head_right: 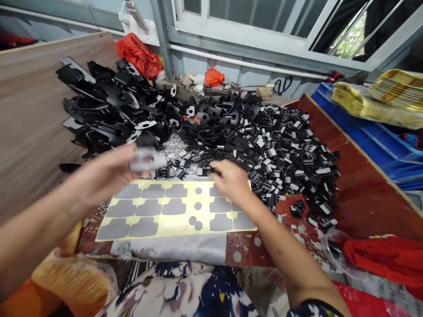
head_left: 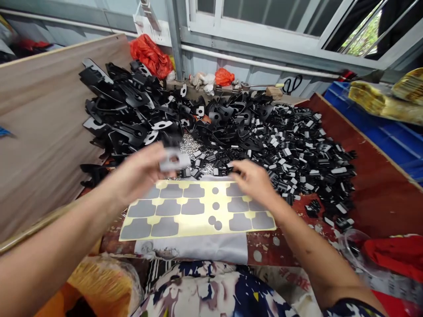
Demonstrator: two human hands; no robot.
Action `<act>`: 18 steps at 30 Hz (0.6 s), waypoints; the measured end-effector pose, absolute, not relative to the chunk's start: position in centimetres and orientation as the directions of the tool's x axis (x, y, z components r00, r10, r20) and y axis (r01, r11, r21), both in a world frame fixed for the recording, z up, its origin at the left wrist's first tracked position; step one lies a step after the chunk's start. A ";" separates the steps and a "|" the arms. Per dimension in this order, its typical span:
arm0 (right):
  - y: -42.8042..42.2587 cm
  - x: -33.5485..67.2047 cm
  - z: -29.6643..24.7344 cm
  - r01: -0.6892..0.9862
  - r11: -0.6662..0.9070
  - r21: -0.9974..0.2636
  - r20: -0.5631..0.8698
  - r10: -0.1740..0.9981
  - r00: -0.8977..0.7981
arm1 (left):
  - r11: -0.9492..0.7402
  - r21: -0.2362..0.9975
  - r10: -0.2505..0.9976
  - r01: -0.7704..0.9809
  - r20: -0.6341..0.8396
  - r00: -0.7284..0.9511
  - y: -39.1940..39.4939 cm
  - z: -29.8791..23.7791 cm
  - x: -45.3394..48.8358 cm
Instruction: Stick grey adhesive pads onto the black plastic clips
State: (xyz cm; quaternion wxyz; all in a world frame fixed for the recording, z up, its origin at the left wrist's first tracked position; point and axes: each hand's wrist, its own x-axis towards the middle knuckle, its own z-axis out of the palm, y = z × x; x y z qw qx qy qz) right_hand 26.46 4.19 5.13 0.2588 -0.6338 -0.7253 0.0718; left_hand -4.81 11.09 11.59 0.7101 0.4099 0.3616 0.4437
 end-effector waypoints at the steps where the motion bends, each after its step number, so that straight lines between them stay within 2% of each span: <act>1: 6.1 28.1 6.1 0.939 0.123 -0.320 0.396 0.918 0.014 | 0.140 0.893 0.972 -0.427 -0.042 0.230 12.5 13.0 -5.2; 2: 8.0 29.8 6.9 0.975 0.020 -0.220 0.473 0.876 0.089 | 0.047 0.876 0.990 -0.480 0.025 0.142 13.4 14.0 -5.4; 4: 11.2 32.8 7.8 0.981 -0.176 -0.087 0.484 0.853 0.196 | 0.019 0.880 0.993 -0.475 0.037 0.109 13.8 14.3 -5.6; 6: 13.1 35.1 8.2 0.964 -0.265 -0.031 0.408 0.877 0.254 | 0.212 0.915 0.954 -0.344 -0.118 0.275 12.5 12.5 -5.3; 8: 13.2 36.1 8.4 0.968 -0.247 -0.039 0.418 0.876 0.241 | 0.425 0.887 0.832 -0.182 -0.303 0.464 10.1 9.5 -4.4; 10: 11.6 35.1 8.3 0.984 -0.151 -0.090 0.555 0.813 0.176 | 0.531 0.834 0.728 -0.147 -0.361 0.583 7.6 6.7 -3.3; 12: 8.8 32.2 7.8 0.989 0.027 -0.147 0.669 0.739 0.079 | 0.586 0.785 0.665 -0.200 -0.325 0.672 5.5 4.9 -2.2; 14: 5.6 27.8 6.6 0.940 0.275 -0.203 0.670 0.739 -0.072 | 0.650 0.717 0.589 -0.251 -0.268 0.762 4.2 4.1 -1.2; 16: 3.0 23.3 4.8 0.780 0.560 -0.279 0.605 0.733 -0.311 | 0.697 0.680 0.510 -0.229 -0.246 0.824 3.8 3.6 -0.7; 18: 1.3 20.0 3.1 0.649 0.641 -0.410 0.562 0.738 -0.374 | 0.685 0.707 0.500 -0.174 -0.283 0.819 4.2 3.2 -0.8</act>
